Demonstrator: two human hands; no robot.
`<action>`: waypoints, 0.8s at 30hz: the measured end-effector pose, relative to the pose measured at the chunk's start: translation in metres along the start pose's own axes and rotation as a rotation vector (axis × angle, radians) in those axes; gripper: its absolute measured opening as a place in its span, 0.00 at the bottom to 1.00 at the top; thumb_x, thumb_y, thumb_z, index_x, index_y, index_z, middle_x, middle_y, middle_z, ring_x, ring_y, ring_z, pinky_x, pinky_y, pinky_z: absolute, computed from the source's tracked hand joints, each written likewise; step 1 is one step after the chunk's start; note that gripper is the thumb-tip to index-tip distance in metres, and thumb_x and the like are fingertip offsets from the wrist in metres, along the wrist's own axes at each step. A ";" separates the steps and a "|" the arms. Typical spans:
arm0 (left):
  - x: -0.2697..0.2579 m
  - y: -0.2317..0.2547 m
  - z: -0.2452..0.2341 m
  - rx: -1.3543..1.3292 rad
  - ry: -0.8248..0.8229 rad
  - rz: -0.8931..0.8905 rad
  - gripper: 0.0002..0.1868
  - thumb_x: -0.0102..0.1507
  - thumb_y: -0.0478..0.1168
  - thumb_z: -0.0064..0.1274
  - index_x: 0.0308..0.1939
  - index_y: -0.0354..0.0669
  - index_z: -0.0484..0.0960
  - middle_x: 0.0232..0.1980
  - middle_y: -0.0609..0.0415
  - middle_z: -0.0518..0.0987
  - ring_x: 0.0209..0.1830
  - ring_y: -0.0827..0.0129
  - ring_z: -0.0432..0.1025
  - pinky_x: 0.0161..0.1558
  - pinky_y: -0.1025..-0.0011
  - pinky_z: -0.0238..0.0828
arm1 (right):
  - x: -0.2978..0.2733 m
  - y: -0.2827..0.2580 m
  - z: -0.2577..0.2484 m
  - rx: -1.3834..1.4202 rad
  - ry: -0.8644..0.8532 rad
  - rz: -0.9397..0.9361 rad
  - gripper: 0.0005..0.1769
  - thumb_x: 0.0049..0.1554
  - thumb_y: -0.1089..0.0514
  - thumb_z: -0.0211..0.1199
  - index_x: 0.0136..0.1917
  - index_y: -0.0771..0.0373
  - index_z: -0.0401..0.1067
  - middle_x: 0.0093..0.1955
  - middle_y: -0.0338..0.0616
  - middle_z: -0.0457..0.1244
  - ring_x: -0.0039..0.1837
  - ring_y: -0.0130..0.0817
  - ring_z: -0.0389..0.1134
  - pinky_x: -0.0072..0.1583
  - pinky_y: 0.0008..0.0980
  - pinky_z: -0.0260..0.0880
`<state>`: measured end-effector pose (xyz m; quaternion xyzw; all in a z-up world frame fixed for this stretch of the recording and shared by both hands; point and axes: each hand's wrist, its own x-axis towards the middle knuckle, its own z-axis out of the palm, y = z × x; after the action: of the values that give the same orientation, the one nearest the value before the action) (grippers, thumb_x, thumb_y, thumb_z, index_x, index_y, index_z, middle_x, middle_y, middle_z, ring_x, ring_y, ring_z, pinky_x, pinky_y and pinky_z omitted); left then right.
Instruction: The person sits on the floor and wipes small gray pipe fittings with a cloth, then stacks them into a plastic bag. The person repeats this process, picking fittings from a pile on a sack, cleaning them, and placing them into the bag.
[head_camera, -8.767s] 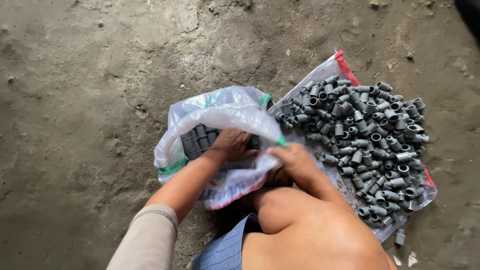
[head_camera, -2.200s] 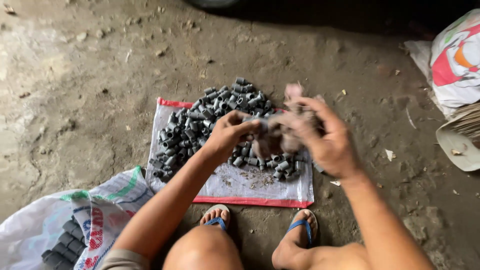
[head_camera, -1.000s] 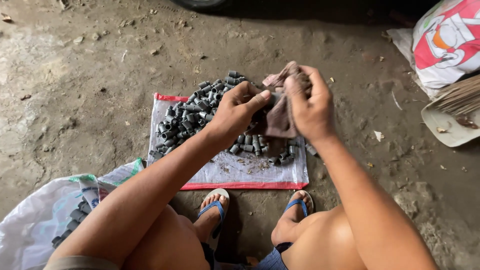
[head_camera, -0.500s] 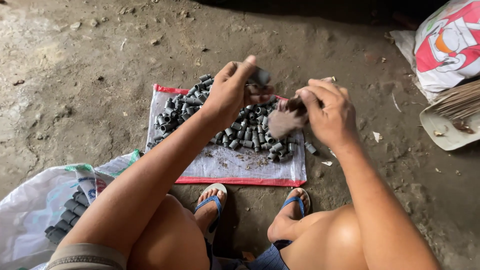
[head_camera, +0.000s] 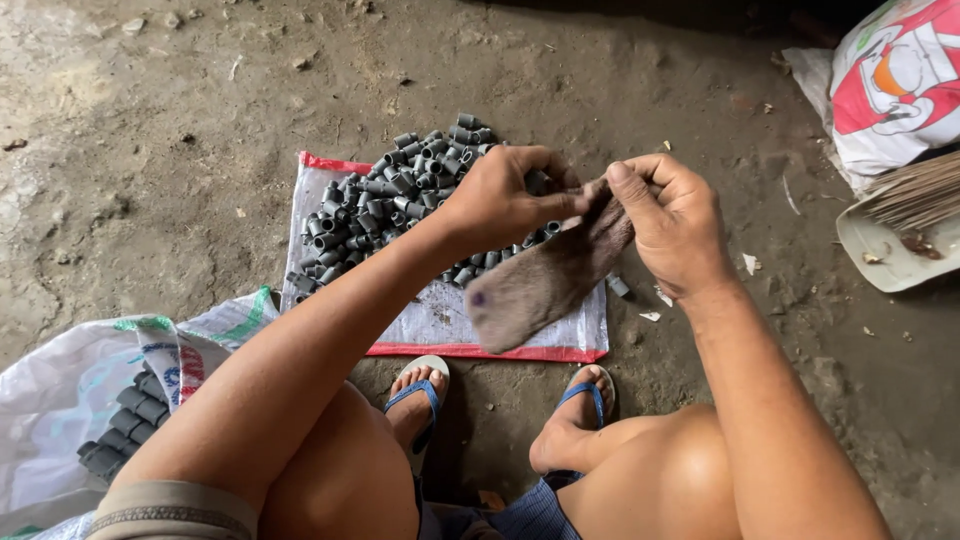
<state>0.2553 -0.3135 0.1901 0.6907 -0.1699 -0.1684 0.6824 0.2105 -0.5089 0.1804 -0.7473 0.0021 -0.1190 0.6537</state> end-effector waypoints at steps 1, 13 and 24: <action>-0.003 0.004 -0.001 0.126 0.029 0.061 0.16 0.57 0.46 0.66 0.41 0.38 0.85 0.32 0.45 0.85 0.16 0.71 0.72 0.20 0.74 0.69 | 0.003 0.009 -0.006 -0.091 -0.015 0.006 0.11 0.67 0.50 0.66 0.50 0.60 0.77 0.36 0.43 0.69 0.41 0.21 0.70 0.43 0.22 0.71; 0.006 0.006 -0.041 0.203 0.270 -0.085 0.13 0.68 0.49 0.54 0.35 0.45 0.76 0.33 0.54 0.81 0.25 0.76 0.71 0.21 0.79 0.71 | -0.004 -0.010 -0.027 -0.382 -0.417 0.360 0.15 0.59 0.46 0.67 0.44 0.60 0.81 0.29 0.35 0.62 0.30 0.23 0.57 0.31 0.25 0.54; 0.016 0.016 0.024 -0.619 0.430 0.050 0.17 0.67 0.46 0.39 0.48 0.35 0.73 0.47 0.39 0.83 0.49 0.55 0.79 0.48 0.61 0.81 | -0.019 -0.026 0.030 0.226 -0.393 0.151 0.30 0.65 0.50 0.52 0.77 0.62 0.59 0.78 0.39 0.55 0.78 0.27 0.54 0.80 0.34 0.53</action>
<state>0.2580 -0.3421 0.2062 0.4672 0.0192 -0.0463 0.8827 0.1934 -0.4730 0.1985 -0.6761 -0.0827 0.0785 0.7279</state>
